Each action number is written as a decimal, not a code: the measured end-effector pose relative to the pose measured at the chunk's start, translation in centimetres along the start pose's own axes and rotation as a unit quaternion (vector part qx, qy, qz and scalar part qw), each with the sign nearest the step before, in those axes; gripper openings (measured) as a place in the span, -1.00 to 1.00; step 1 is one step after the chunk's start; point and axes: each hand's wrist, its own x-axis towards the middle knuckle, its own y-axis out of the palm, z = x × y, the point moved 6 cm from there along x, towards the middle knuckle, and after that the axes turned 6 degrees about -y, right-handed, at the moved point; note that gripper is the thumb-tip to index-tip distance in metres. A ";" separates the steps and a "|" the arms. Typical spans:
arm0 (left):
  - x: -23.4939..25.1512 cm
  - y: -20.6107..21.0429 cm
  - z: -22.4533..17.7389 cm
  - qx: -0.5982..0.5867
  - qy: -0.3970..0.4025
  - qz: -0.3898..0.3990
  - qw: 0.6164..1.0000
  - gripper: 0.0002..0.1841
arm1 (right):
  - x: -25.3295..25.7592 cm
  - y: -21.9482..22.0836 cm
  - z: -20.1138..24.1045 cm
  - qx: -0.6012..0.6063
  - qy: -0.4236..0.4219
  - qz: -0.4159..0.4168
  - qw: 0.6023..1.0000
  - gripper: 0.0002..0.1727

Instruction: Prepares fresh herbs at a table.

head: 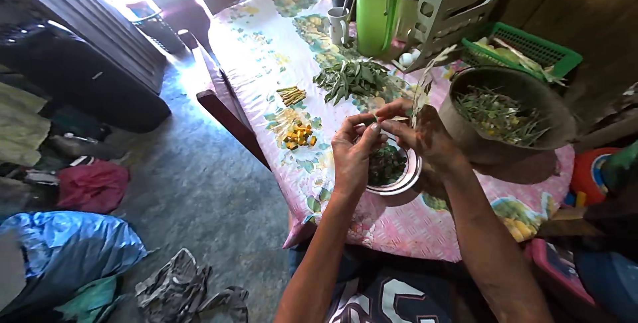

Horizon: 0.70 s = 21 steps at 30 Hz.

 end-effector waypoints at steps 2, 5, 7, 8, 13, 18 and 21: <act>0.0 0.2 0.1 0.001 0.001 0.015 1.000 -0.77 | -0.1 0.0 0.0 0.037 0.010 -0.006 0.999 -0.84; -0.1 0.2 0.1 0.003 -0.003 0.024 1.000 -0.82 | -0.1 0.0 0.2 0.046 0.016 -0.014 0.999 -0.88; -0.1 0.1 0.0 0.023 -0.012 0.017 1.000 -0.84 | -0.2 -0.1 0.2 0.027 0.012 -0.022 0.999 -0.87; -0.1 -0.1 -0.1 0.042 -0.009 0.008 0.999 -0.84 | -0.3 -0.2 0.2 0.014 0.014 -0.020 1.000 -0.87; -0.1 -0.6 -0.3 0.080 0.028 -0.021 0.996 -0.86 | 0.0 0.2 0.1 0.030 0.010 0.005 0.999 -0.82; -0.4 -0.7 -0.2 0.017 0.041 -0.029 0.999 -0.89 | 0.1 0.4 0.2 0.000 -0.043 0.027 0.999 -0.82; -0.6 -0.7 0.0 0.000 0.036 -0.034 0.999 -0.87 | 0.0 0.4 -0.2 -0.003 -0.038 0.017 0.999 -0.92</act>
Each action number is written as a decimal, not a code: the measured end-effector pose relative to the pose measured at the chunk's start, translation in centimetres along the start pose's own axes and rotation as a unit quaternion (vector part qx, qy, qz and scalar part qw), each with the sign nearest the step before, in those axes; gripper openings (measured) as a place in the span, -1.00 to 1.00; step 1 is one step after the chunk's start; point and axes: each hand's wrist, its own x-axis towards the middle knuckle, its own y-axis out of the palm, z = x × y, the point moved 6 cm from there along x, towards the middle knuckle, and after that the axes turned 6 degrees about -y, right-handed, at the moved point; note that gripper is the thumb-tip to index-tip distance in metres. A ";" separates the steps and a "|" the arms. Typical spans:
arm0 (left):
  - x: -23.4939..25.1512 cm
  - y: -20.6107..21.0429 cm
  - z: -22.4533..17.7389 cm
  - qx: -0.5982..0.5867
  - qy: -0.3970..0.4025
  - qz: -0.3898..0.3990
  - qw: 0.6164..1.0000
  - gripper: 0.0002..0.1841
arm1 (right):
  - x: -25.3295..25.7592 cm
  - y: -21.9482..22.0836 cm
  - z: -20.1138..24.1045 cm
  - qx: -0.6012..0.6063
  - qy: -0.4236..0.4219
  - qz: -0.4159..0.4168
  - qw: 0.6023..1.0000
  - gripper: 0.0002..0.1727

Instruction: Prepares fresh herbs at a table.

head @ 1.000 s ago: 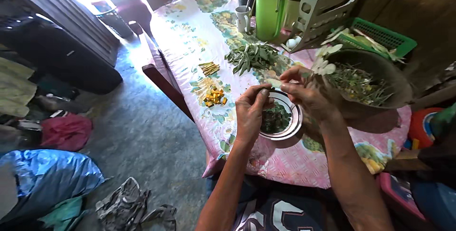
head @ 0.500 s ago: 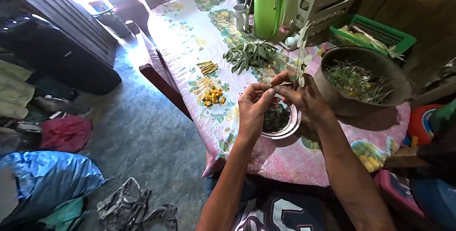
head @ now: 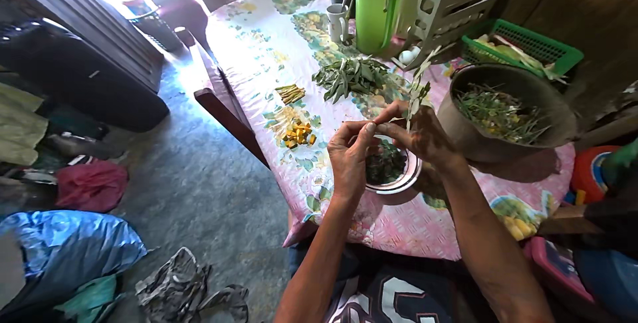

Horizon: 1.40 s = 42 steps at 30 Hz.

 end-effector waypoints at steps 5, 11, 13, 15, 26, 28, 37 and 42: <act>0.0 -0.3 -0.4 0.024 0.011 -0.014 1.000 -0.87 | 1.0 -0.1 0.3 -0.020 -0.013 0.006 1.000 -0.88; 0.1 -0.7 -0.8 0.037 0.002 -0.032 0.999 -0.87 | 0.1 -1.0 -0.3 -0.041 0.004 0.039 0.998 -0.75; 0.0 -0.5 -0.6 0.042 -0.006 -0.031 0.999 -0.86 | 0.3 -0.5 -0.1 -0.021 -0.005 0.016 1.000 -0.73; 0.0 -0.1 -0.4 0.048 -0.014 -0.028 0.998 -0.86 | 0.6 0.0 0.4 -0.073 0.006 0.004 0.997 -0.78; 0.0 -0.2 -0.2 0.137 0.012 0.028 0.990 -0.84 | 0.6 -2.2 1.4 -0.165 -0.046 -0.022 0.985 -0.84; 0.2 -0.4 -0.2 0.255 0.040 0.054 0.965 -0.89 | -0.3 -6.1 2.9 -0.256 -0.040 -0.077 0.963 -0.75; -0.2 1.9 0.5 0.431 0.076 0.067 0.896 -0.69 | -2.5 -15.5 4.2 -0.417 0.221 -0.136 0.871 -0.52; -0.5 1.7 -0.3 0.350 0.049 0.078 0.932 -0.74 | -1.2 -9.4 5.6 -0.241 0.068 -0.084 0.965 -0.81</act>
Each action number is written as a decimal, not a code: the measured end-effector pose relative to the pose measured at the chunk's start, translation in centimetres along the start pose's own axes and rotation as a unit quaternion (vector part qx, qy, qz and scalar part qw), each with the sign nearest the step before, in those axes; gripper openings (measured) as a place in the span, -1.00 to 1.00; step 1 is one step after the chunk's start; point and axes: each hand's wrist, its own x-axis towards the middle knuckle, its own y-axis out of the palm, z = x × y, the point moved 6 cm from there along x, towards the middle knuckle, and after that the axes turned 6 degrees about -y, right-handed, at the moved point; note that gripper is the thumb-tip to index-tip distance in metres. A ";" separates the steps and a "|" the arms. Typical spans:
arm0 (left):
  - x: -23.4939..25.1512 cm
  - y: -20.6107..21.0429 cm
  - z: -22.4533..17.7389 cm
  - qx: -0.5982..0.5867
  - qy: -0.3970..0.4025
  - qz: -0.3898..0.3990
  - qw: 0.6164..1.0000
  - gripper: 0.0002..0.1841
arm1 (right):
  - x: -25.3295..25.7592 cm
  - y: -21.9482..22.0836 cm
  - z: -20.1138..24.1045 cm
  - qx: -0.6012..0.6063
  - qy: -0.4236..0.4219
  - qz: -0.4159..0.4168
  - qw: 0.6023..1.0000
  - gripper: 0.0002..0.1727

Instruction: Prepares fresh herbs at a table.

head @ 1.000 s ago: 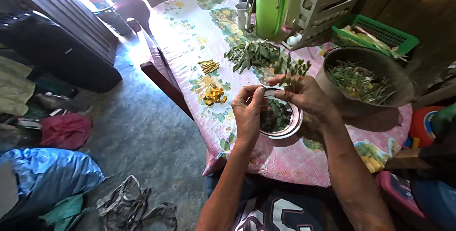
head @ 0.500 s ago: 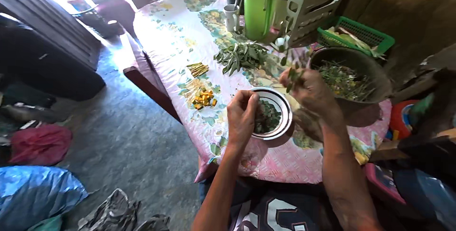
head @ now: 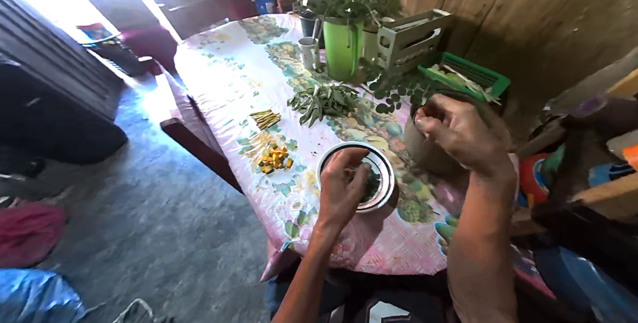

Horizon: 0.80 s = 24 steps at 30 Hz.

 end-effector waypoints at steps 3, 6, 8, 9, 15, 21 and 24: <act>-0.1 -1.1 0.2 -0.084 -0.006 -0.001 0.996 -0.77 | 0.2 3.1 0.9 0.084 -0.026 0.006 0.996 -0.77; 0.4 -1.8 0.5 -0.170 -0.027 -0.014 0.985 -0.76 | 1.1 5.7 1.3 0.120 -0.049 0.021 0.991 -0.66; 0.7 -1.9 1.0 -0.236 -0.053 -0.015 0.970 -0.76 | 1.2 6.9 1.0 0.175 -0.032 0.031 0.984 -0.55; 0.9 -1.7 1.2 -0.275 -0.068 -0.007 0.959 -0.73 | 1.0 7.4 0.8 0.203 -0.019 0.040 0.978 -0.57; 1.0 -0.8 0.9 -0.401 -0.090 0.034 0.911 -0.32 | 0.8 9.5 1.1 0.391 -0.029 0.141 0.909 -0.91; 1.0 -1.7 -0.4 -0.404 0.030 0.060 0.912 -0.54 | 0.8 10.9 1.3 0.534 0.013 0.218 0.817 -0.90; 0.9 -2.1 -0.7 -0.380 0.058 0.044 0.922 -0.68 | 0.7 11.0 1.4 0.561 0.012 0.229 0.796 -0.86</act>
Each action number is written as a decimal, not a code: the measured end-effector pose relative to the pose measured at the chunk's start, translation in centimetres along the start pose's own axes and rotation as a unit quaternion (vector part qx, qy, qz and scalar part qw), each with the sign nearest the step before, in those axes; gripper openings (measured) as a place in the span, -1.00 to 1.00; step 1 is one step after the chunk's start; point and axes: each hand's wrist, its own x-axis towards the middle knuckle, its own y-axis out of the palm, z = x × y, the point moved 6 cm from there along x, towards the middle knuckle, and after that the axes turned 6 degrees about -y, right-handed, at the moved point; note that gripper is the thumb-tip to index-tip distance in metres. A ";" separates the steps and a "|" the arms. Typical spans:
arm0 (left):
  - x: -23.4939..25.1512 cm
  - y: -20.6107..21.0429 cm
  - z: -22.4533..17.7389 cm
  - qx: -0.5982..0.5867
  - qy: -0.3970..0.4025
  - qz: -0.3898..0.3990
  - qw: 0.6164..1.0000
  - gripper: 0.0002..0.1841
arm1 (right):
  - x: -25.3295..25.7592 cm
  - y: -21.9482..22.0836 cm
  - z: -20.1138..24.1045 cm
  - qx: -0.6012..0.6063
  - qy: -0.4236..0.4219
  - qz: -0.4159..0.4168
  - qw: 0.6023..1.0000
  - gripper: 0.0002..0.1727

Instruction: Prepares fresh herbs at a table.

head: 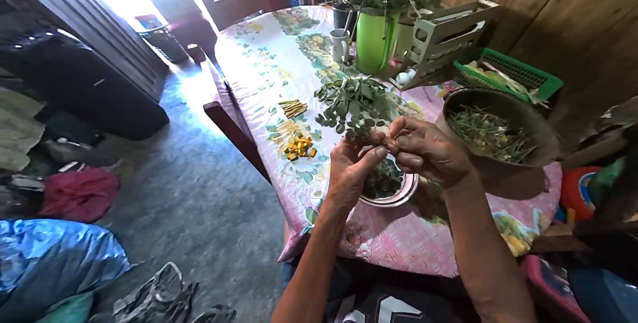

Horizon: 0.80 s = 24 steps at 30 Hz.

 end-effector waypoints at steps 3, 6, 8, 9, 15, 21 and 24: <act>-0.1 0.0 -0.3 0.020 0.028 -0.009 0.999 -0.72 | 0.0 0.0 0.1 -0.040 -0.009 0.005 0.999 -0.80; -0.2 0.2 -0.7 0.046 0.054 -0.016 0.997 -0.74 | 0.0 0.1 0.5 -0.133 -0.042 -0.026 0.990 -0.87; -0.3 0.4 -0.7 0.049 0.057 -0.018 0.997 -0.78 | 0.0 0.1 0.6 -0.179 -0.062 -0.039 0.981 -0.89; -0.3 0.5 -0.6 0.046 0.053 -0.018 0.997 -0.79 | 0.0 0.0 0.6 -0.199 -0.068 -0.046 0.977 -0.88; -0.3 0.7 -0.1 0.032 0.020 -0.035 0.999 -0.71 | 0.1 0.1 0.1 -0.193 -0.059 -0.042 0.979 -0.87; -0.3 1.0 -0.4 0.056 0.041 -0.025 0.997 -0.86 | 0.1 0.2 0.0 -0.160 -0.060 -0.019 0.985 -0.84; -0.5 1.1 -0.6 0.084 0.036 -0.028 0.995 -0.87 | 0.0 0.3 0.0 -0.166 -0.062 -0.015 0.984 -0.78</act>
